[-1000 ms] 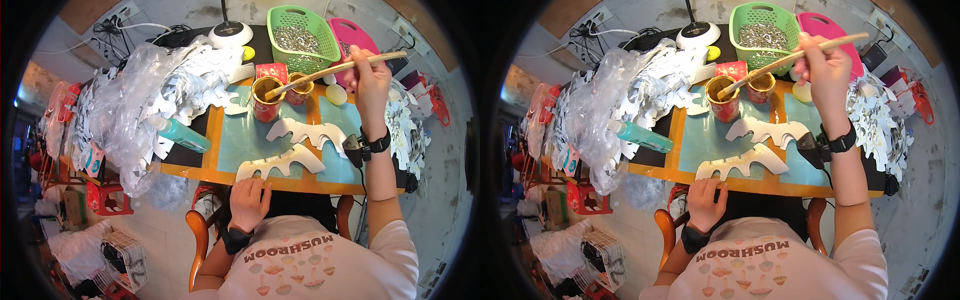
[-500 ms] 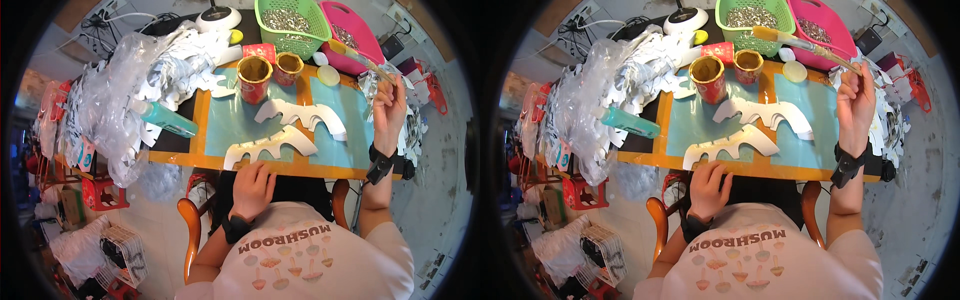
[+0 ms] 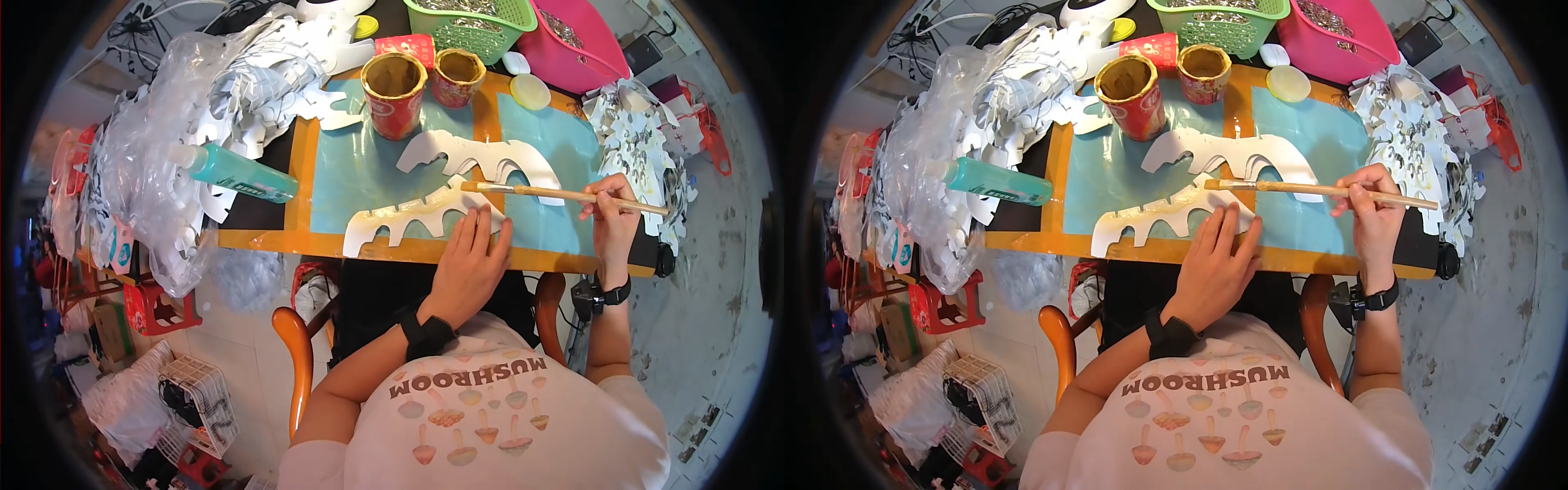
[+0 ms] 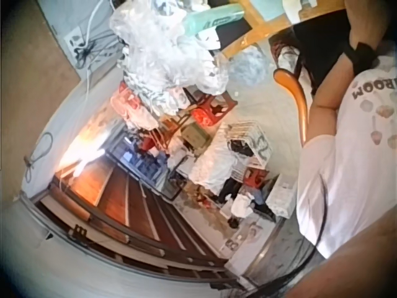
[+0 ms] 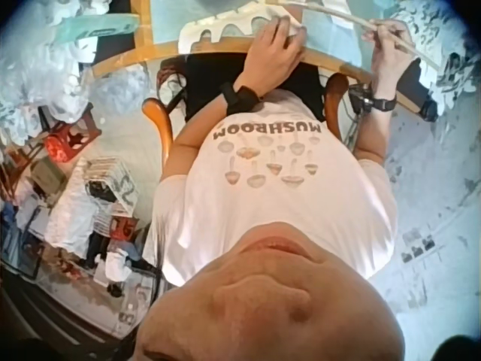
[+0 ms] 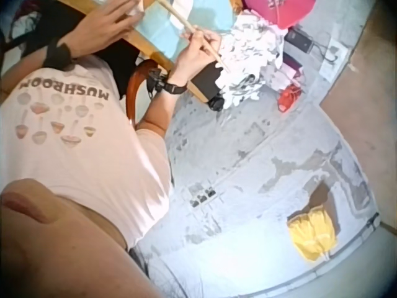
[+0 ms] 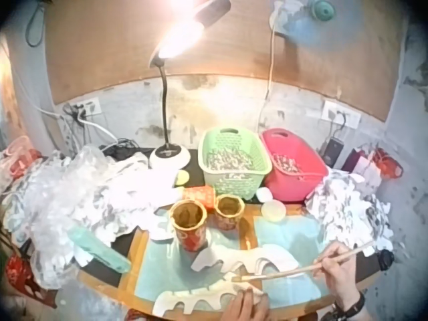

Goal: The recorder uses a brush to apply glue from a container to the edges of white shoe upper components.

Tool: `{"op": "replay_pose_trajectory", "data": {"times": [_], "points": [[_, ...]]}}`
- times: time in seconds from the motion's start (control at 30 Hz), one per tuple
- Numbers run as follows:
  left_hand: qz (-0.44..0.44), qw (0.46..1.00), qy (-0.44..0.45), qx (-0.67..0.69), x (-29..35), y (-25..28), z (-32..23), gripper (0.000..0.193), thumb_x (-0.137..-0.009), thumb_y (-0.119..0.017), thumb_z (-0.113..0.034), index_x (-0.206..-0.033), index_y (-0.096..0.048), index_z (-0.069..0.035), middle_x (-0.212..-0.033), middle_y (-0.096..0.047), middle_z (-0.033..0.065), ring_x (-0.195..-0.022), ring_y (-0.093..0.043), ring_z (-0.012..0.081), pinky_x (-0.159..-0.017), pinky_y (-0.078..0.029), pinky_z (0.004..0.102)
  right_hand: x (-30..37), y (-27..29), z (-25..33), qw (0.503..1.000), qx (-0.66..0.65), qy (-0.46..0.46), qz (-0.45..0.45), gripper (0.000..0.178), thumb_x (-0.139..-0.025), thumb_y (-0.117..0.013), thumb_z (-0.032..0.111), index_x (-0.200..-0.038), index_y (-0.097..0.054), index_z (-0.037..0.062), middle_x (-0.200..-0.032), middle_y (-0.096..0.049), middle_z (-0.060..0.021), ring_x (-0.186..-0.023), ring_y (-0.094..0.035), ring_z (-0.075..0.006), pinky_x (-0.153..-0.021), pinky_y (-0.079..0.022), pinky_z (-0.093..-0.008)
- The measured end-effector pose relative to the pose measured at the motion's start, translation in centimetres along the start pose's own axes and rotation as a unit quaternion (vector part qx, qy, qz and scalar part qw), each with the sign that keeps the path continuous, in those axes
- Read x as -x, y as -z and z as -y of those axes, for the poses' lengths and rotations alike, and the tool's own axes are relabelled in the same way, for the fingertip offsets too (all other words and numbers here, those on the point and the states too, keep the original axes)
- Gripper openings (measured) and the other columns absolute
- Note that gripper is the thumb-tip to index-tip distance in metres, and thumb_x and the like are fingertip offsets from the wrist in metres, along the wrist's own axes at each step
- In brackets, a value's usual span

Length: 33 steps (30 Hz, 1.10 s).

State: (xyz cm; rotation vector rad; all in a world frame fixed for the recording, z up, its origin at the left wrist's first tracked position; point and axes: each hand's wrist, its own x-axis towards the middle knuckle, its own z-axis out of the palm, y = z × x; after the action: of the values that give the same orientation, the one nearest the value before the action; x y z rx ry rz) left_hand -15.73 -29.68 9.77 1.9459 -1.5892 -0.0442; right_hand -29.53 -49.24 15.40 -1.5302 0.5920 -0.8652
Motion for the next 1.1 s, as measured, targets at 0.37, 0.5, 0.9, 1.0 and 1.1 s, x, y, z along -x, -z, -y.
{"op": "replay_pose_trajectory", "data": {"times": [0.37,0.5,0.9,1.0,1.1], "points": [[0.008,1.000,-0.018,-0.009,0.2,0.0,0.1,0.060,-0.079,-0.070,-0.022,-0.131,-0.051,-0.001,-0.131,-0.047,0.0264,-0.121,-0.048,0.0387,-0.105,-0.038,0.0450,-0.1,-1.1,-0.5,0.999,0.048,0.008,0.022,0.005,-0.091,-0.054,0.002,-0.087,-0.053,-0.0008,-0.084,-0.064,-0.0143,-0.064,-0.061,-0.0120,-0.059,-0.055,-0.0266],[0.010,1.000,-0.018,-0.007,0.1,0.0,0.1,0.059,-0.078,-0.071,-0.023,-0.129,-0.052,0.000,-0.131,-0.047,0.0269,-0.120,-0.049,0.0389,-0.105,-0.039,0.0452,0.0,-0.9,-0.1,0.998,0.051,0.023,0.020,0.005,-0.091,-0.053,0.001,-0.086,-0.053,-0.0012,-0.083,-0.064,-0.0138,-0.066,-0.063,-0.0125,-0.059,-0.056,-0.0272],[0.002,1.000,-0.017,-0.004,0.2,0.0,0.2,0.058,-0.078,-0.071,-0.023,-0.128,-0.053,0.000,-0.131,-0.048,0.0271,-0.119,-0.050,0.0393,-0.104,-0.040,0.0458,-0.2,-2.0,0.2,0.998,0.062,0.022,0.024,0.005,-0.092,-0.053,0.000,-0.087,-0.053,-0.0018,-0.084,-0.065,-0.0137,-0.069,-0.065,-0.0141,-0.060,-0.058,-0.0273],[0.000,1.000,-0.019,-0.005,0.2,0.0,0.2,0.058,-0.078,-0.071,-0.023,-0.127,-0.053,0.000,-0.131,-0.048,0.0272,-0.119,-0.050,0.0392,-0.104,-0.040,0.0457,-0.2,-1.9,0.4,0.997,0.061,0.040,0.016,0.005,-0.092,-0.053,0.001,-0.087,-0.054,-0.0021,-0.084,-0.065,-0.0136,-0.069,-0.065,-0.0140,-0.060,-0.058,-0.0273],[0.000,1.000,-0.019,-0.007,0.2,0.0,0.2,0.058,-0.077,-0.071,-0.023,-0.127,-0.053,0.000,-0.131,-0.048,0.0271,-0.119,-0.050,0.0391,-0.104,-0.039,0.0456,-0.1,-2.0,0.5,0.996,0.074,0.042,0.032,0.005,-0.092,-0.053,0.000,-0.087,-0.054,-0.0022,-0.084,-0.065,-0.0134,-0.069,-0.065,-0.0140,-0.060,-0.058,-0.0274]]}}
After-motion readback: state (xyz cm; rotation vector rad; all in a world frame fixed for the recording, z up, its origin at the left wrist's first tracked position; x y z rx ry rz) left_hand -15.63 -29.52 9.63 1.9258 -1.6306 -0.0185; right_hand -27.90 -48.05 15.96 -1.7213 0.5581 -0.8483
